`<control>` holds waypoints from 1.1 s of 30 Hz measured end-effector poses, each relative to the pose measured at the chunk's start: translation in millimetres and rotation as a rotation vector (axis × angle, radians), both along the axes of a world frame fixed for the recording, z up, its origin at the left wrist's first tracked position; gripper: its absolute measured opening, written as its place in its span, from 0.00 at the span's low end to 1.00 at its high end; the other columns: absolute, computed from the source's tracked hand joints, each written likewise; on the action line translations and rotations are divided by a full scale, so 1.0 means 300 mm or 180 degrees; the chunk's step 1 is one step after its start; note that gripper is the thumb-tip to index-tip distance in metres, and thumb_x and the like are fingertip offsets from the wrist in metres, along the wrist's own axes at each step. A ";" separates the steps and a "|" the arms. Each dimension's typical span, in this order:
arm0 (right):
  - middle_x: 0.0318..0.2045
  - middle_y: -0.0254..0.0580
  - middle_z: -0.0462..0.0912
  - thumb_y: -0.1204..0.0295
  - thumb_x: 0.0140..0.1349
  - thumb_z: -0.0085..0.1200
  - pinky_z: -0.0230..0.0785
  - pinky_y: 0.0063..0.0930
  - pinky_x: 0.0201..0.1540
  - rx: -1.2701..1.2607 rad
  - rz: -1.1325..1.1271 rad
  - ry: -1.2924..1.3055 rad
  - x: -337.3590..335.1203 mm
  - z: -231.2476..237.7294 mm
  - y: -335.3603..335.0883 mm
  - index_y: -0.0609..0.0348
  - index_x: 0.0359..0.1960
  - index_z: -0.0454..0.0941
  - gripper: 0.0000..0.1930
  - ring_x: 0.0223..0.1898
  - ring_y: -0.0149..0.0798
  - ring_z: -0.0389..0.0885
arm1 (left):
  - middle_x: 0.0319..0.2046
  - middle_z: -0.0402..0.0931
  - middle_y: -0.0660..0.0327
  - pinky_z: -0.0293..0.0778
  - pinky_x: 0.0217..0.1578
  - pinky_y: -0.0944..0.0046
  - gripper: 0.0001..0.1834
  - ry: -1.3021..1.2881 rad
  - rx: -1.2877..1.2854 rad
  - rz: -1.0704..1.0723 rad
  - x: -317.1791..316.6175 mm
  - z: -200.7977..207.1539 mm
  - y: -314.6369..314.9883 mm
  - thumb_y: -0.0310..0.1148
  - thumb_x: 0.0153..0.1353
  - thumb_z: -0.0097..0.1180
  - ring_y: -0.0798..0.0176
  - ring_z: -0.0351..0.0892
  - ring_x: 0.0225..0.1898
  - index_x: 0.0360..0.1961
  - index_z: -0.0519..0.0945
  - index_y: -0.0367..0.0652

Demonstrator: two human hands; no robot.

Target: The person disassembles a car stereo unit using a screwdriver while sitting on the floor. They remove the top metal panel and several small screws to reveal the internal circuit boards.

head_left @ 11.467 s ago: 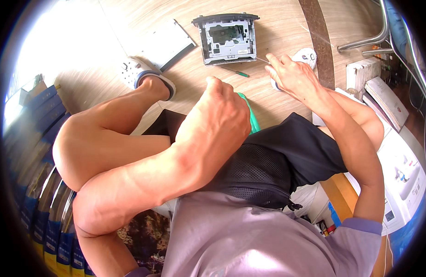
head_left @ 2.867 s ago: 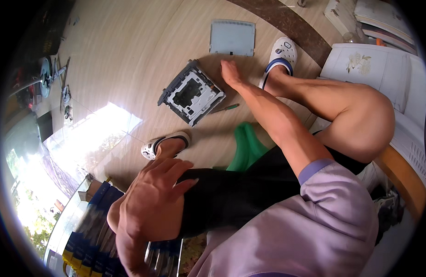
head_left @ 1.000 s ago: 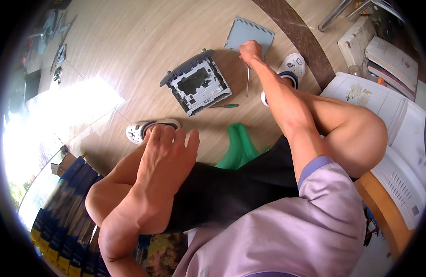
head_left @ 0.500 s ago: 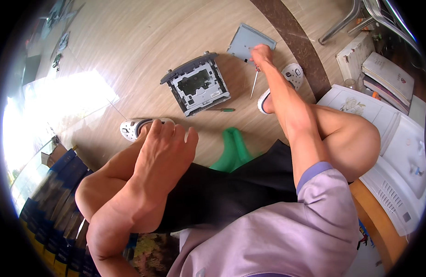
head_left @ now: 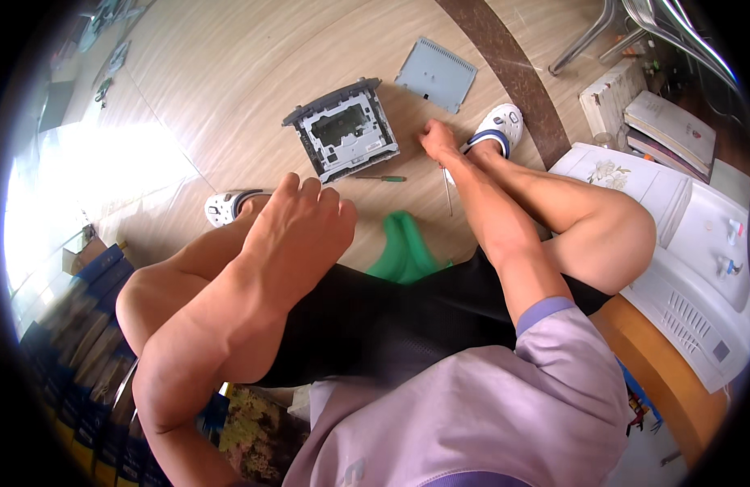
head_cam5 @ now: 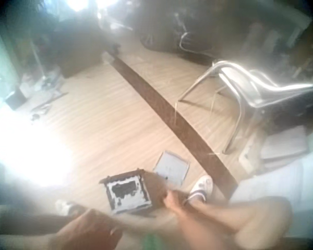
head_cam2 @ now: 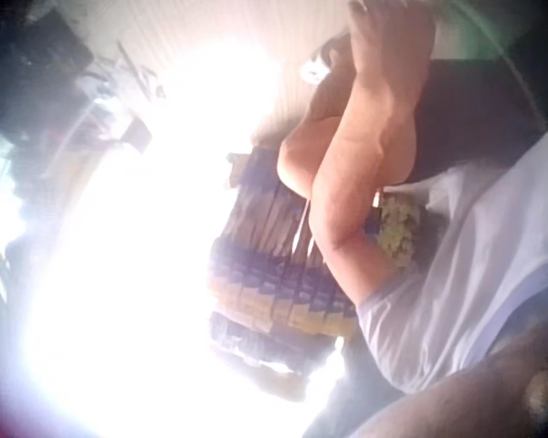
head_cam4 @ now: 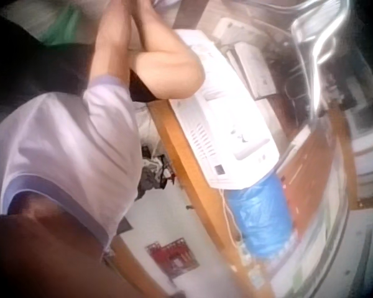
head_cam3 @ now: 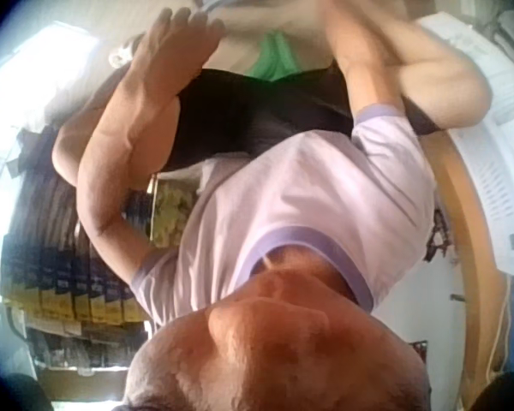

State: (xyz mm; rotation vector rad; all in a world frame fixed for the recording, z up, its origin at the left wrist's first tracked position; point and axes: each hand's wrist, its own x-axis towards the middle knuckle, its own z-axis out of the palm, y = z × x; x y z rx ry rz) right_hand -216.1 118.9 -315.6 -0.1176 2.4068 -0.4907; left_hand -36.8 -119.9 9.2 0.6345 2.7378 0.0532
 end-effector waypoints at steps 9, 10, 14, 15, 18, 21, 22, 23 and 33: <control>0.44 0.64 0.82 0.71 0.61 0.54 0.74 0.49 0.52 0.0197 0.0617 0.0308 0.018 -0.011 -0.036 0.66 0.44 0.77 0.13 0.49 0.62 0.80 | 0.28 0.78 0.65 0.68 0.42 0.63 0.04 -0.0248 -0.0071 -0.0053 0.004 0.008 -0.001 0.30 0.52 0.61 0.63 0.78 0.38 0.29 0.79 0.46; 0.42 0.65 0.82 0.72 0.60 0.53 0.75 0.49 0.50 0.0277 0.0716 0.0299 0.017 -0.011 -0.043 0.66 0.43 0.78 0.12 0.48 0.62 0.81 | 0.28 0.78 0.64 0.68 0.42 0.63 0.04 -0.0270 -0.0098 -0.0032 0.001 0.012 -0.001 0.30 0.52 0.61 0.63 0.78 0.38 0.30 0.79 0.45; 0.40 0.65 0.83 0.74 0.58 0.52 0.76 0.48 0.49 0.0343 0.0754 0.0294 0.027 -0.004 -0.072 0.67 0.41 0.80 0.12 0.46 0.62 0.82 | 0.28 0.77 0.64 0.68 0.42 0.63 0.04 -0.0210 -0.0158 -0.0015 0.000 -0.001 -0.006 0.30 0.52 0.61 0.63 0.78 0.38 0.30 0.79 0.46; 0.40 0.65 0.83 0.74 0.58 0.53 0.76 0.48 0.49 0.0305 0.0643 0.0331 0.039 0.001 -0.078 0.67 0.41 0.80 0.12 0.46 0.63 0.82 | 0.28 0.77 0.64 0.68 0.42 0.63 0.04 -0.0224 -0.0160 -0.0010 0.000 0.001 -0.008 0.30 0.52 0.61 0.63 0.78 0.38 0.30 0.79 0.46; 0.40 0.66 0.83 0.74 0.57 0.54 0.77 0.48 0.48 0.0244 0.0518 0.0465 0.053 -0.021 -0.050 0.67 0.41 0.81 0.12 0.45 0.63 0.83 | 0.27 0.77 0.64 0.68 0.41 0.63 0.04 -0.0205 -0.0087 0.0012 -0.012 0.004 -0.003 0.30 0.52 0.60 0.63 0.78 0.37 0.29 0.78 0.46; 0.40 0.65 0.83 0.75 0.56 0.55 0.78 0.47 0.47 0.0222 0.0694 0.0457 0.072 0.001 -0.056 0.67 0.39 0.82 0.11 0.44 0.64 0.83 | 0.27 0.76 0.64 0.68 0.40 0.63 0.03 -0.0094 -0.0144 0.0072 -0.007 -0.002 -0.007 0.30 0.53 0.60 0.64 0.78 0.37 0.28 0.78 0.46; 0.40 0.65 0.83 0.75 0.56 0.57 0.79 0.47 0.46 0.0252 0.0851 0.0365 0.081 0.025 -0.069 0.66 0.39 0.82 0.11 0.44 0.64 0.83 | 0.27 0.76 0.64 0.68 0.40 0.63 0.03 -0.0131 -0.0118 0.0092 -0.006 -0.001 -0.007 0.30 0.53 0.60 0.64 0.78 0.37 0.29 0.78 0.46; 0.40 0.65 0.83 0.75 0.56 0.57 0.79 0.47 0.46 0.0254 0.0849 0.0367 0.085 0.033 -0.069 0.66 0.39 0.82 0.11 0.44 0.64 0.83 | 0.27 0.77 0.64 0.68 0.40 0.64 0.03 -0.0153 -0.0089 0.0099 -0.009 0.003 -0.005 0.30 0.53 0.60 0.64 0.78 0.37 0.29 0.78 0.46; 0.39 0.65 0.83 0.74 0.52 0.63 0.79 0.47 0.45 0.0387 0.0935 0.0251 0.090 0.009 -0.067 0.68 0.37 0.83 0.12 0.45 0.63 0.83 | 0.28 0.78 0.65 0.68 0.41 0.64 0.04 -0.0310 -0.0216 0.0043 -0.017 0.010 -0.002 0.30 0.53 0.61 0.64 0.79 0.38 0.30 0.79 0.46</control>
